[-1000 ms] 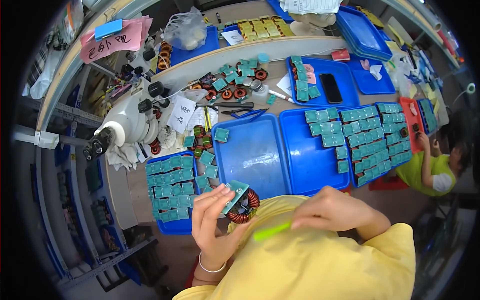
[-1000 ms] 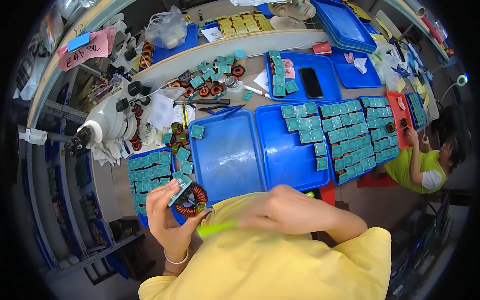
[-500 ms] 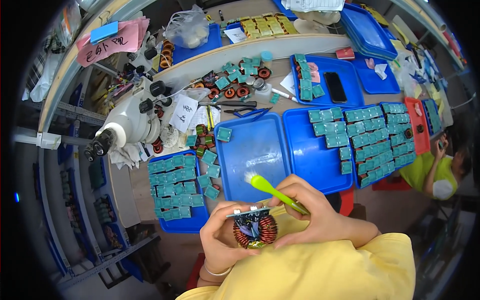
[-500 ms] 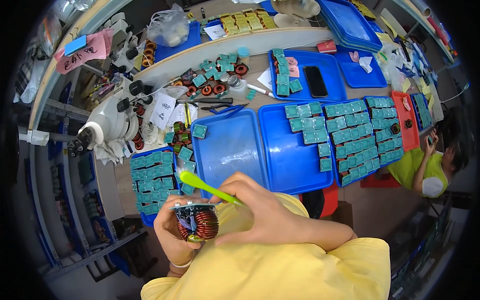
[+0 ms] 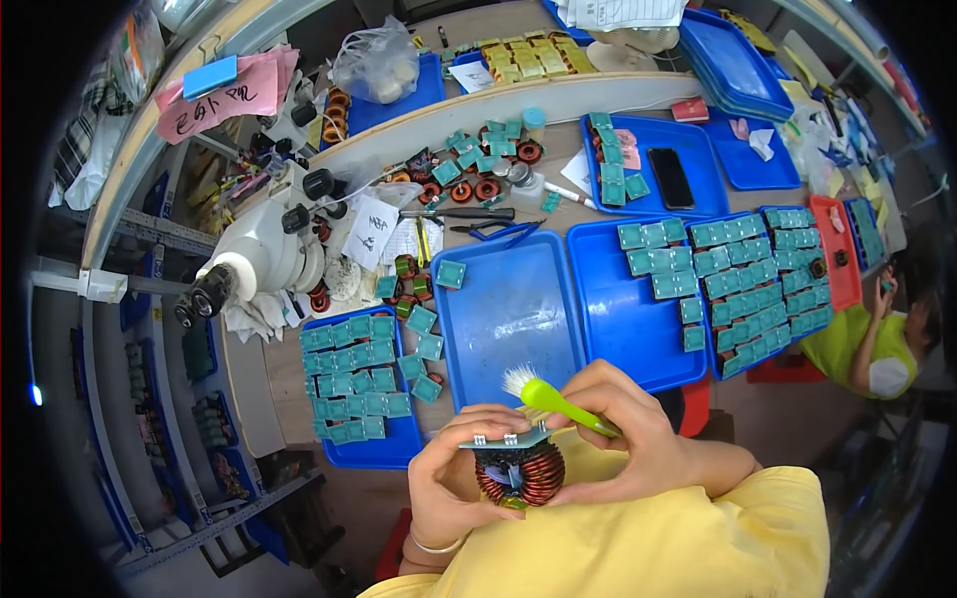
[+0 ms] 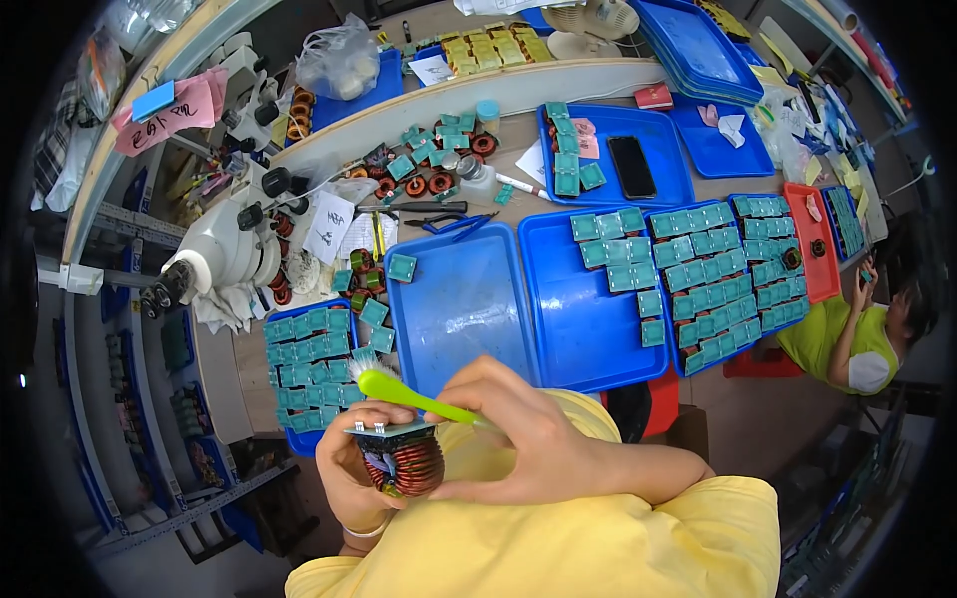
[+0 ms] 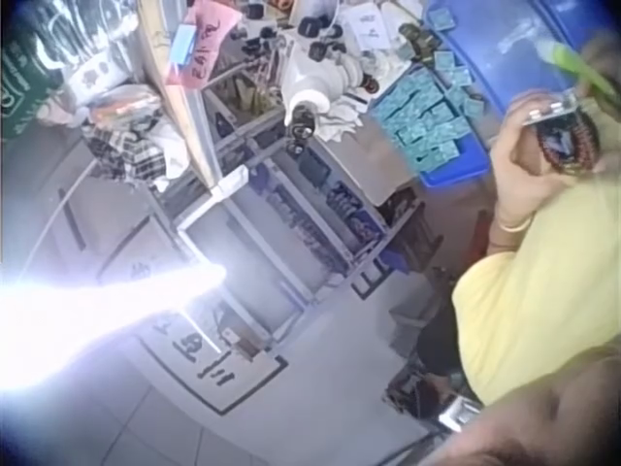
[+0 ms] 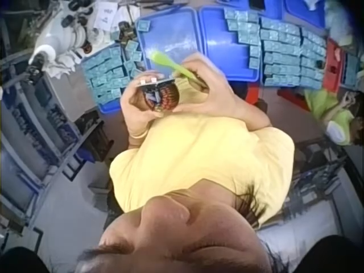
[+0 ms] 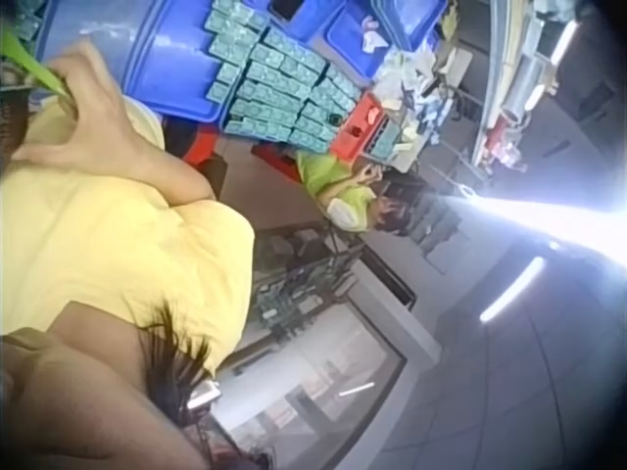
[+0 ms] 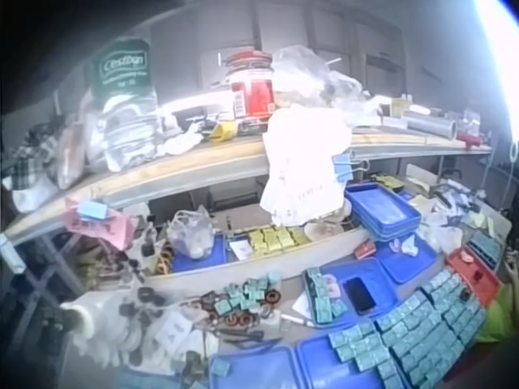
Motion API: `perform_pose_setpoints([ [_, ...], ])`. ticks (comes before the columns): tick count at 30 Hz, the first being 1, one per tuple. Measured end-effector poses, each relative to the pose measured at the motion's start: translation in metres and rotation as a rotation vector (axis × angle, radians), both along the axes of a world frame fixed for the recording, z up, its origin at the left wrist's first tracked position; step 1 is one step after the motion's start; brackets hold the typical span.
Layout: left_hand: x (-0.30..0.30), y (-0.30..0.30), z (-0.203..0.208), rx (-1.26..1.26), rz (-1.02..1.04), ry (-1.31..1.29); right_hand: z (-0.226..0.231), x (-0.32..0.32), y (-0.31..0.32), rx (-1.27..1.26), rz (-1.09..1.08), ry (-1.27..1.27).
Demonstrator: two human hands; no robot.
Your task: The recorder is using a small brush to clean dust or debris from copper coil components at a workbench.
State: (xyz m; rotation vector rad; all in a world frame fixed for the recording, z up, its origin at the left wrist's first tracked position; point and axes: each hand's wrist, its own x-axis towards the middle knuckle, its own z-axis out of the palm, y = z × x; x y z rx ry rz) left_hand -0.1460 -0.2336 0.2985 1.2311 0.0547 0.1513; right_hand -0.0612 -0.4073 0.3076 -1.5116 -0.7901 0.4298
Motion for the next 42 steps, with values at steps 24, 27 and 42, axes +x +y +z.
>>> perform_pose_setpoints([
  [24, 0.002, -0.004, -0.009, 0.359, 0.114, -0.083, 0.017, 0.01, -0.025, -0.187, 0.03, -0.364],
  [27, 0.001, -0.003, -0.008, 0.404, 0.128, -0.084, 0.024, 0.006, -0.026, -0.236, 0.112, -0.492],
  [42, -0.004, -0.003, -0.008, 0.313, 0.144, -0.077, 0.007, -0.001, 0.014, -0.027, 0.178, 0.499],
])
